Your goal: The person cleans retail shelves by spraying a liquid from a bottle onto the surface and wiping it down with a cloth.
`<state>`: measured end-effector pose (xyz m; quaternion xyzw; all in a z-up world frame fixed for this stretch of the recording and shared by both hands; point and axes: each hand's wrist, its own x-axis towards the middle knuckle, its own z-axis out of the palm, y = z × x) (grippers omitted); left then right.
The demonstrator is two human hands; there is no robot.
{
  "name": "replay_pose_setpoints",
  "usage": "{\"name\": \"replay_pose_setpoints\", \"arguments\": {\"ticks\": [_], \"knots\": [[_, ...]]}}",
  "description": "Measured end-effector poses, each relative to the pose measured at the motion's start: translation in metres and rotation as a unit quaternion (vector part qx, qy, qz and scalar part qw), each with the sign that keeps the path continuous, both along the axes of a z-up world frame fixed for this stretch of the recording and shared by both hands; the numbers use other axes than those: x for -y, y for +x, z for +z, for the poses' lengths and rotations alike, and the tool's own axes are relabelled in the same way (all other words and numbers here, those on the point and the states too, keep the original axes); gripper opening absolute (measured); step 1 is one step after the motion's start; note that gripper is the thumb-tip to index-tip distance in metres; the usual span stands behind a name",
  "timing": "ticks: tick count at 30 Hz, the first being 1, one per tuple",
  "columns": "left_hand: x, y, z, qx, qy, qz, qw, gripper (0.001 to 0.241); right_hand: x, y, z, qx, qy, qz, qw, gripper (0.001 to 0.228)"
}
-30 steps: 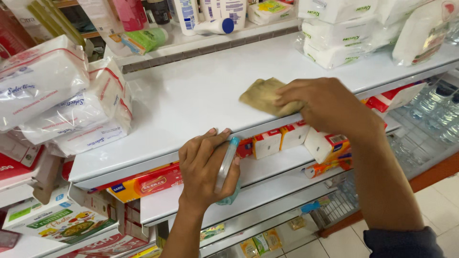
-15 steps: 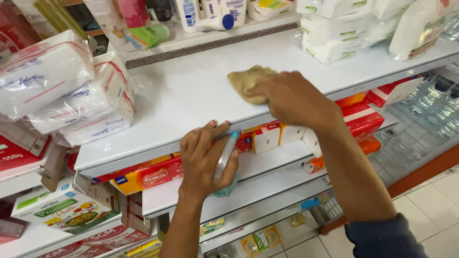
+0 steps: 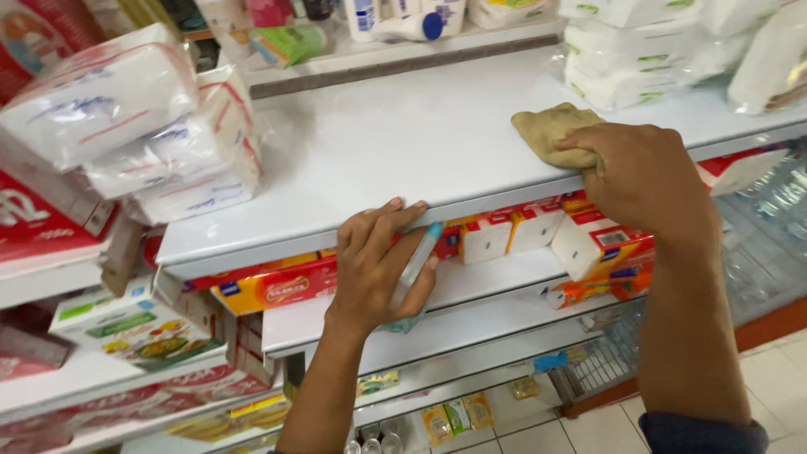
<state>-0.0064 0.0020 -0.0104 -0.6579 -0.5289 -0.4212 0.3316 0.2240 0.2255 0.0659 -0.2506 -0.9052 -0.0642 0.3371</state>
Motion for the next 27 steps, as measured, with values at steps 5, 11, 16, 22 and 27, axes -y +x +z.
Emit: {"name": "replay_pose_setpoints", "arguments": {"ticks": [5,11,16,22,27], "knots": [[0.02,-0.006,-0.002,0.025,0.0,-0.051,0.998,0.026,0.058,-0.054,0.002,0.021,0.022,0.092,0.995,0.041],[0.082,-0.022,-0.018,0.128,0.063,0.018,0.99,0.027,0.125,-0.098,0.002,-0.018,0.031,0.229,0.973,0.044],[0.136,-0.041,-0.027,0.179,0.104,0.097,0.974,0.027,0.176,-0.136,0.004,-0.019,0.059,0.314,0.947,0.038],[0.175,-0.054,-0.032,0.2,0.079,0.101,0.971,0.029,0.208,-0.186,-0.002,0.026,0.088,0.384,0.919,0.046],[0.178,-0.06,-0.037,0.256,0.081,0.047,0.962,0.028,0.223,-0.22,-0.032,0.023,0.195,0.402,0.894,0.051]]}}
